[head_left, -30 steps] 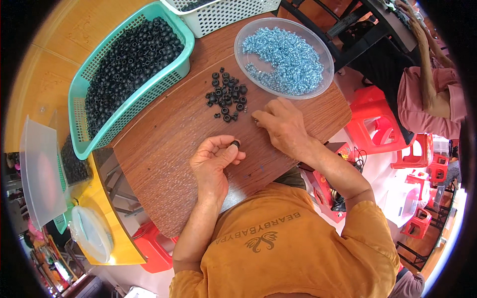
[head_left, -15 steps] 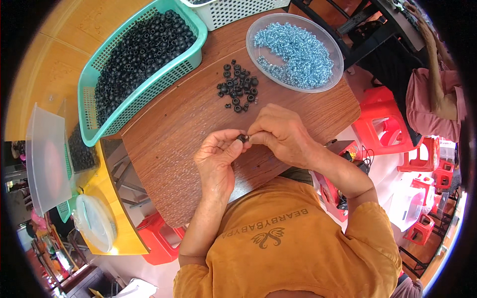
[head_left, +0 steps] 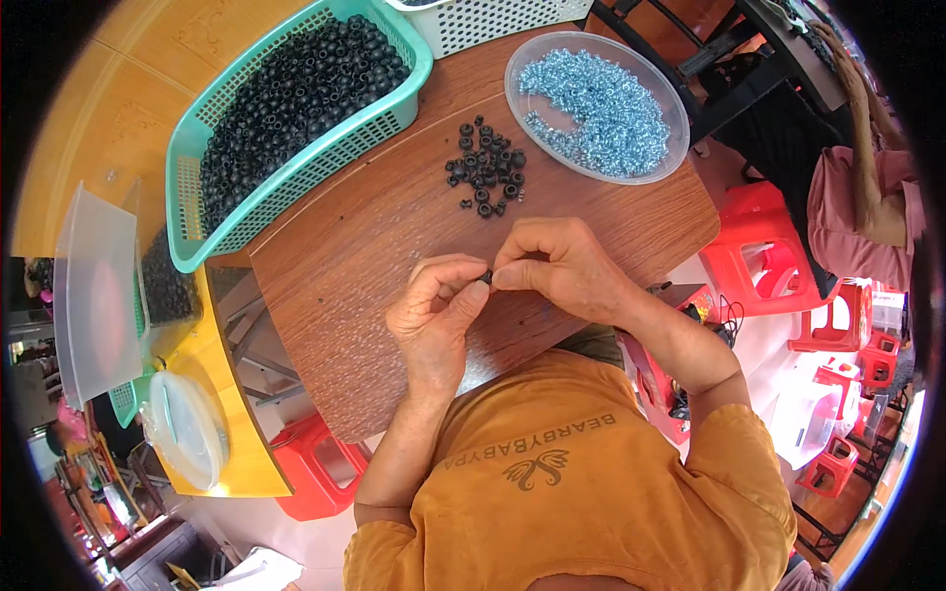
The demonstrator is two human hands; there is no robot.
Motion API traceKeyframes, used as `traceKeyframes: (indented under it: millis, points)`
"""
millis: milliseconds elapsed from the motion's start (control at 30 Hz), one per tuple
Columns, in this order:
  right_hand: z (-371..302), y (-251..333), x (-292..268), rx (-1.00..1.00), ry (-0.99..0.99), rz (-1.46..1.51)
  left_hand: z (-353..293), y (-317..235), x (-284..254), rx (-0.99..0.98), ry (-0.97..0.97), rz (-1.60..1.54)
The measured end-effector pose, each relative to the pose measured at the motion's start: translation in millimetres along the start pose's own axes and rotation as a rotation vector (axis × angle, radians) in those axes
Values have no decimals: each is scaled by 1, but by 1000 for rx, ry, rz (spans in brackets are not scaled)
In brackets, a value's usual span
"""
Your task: The person repeatedly picks small black cylindrical components and light blue metallic pieces from containers on a table. They insert the metallic pieces into the black components by hand and place the assembled units into a growing pile on the table.
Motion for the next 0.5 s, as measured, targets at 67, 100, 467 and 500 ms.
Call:
traceKeyframes:
  millis: [67,100,467,500]
  points:
    - [1,-2,1,68,26,44,0,-1,-1,18,23,15]
    - [1,-3,2,76,31,51,-1,-1,-1,19,25,11]
    - [9,-10,10,213,115,282,0,4,-2,-167,-77,-302]
    - [10,-12,11,224,130,280,-2,7,-3,-166,-71,-308]
Point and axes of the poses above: each hand's wrist, its own z-axis towards the middle knuckle, its own x-axis out of the palm, y = z × x, the point moved 3 cm from there along z, towards the middle knuckle, and after that the axes turned 14 degrees about x, right-handed, at the moved point
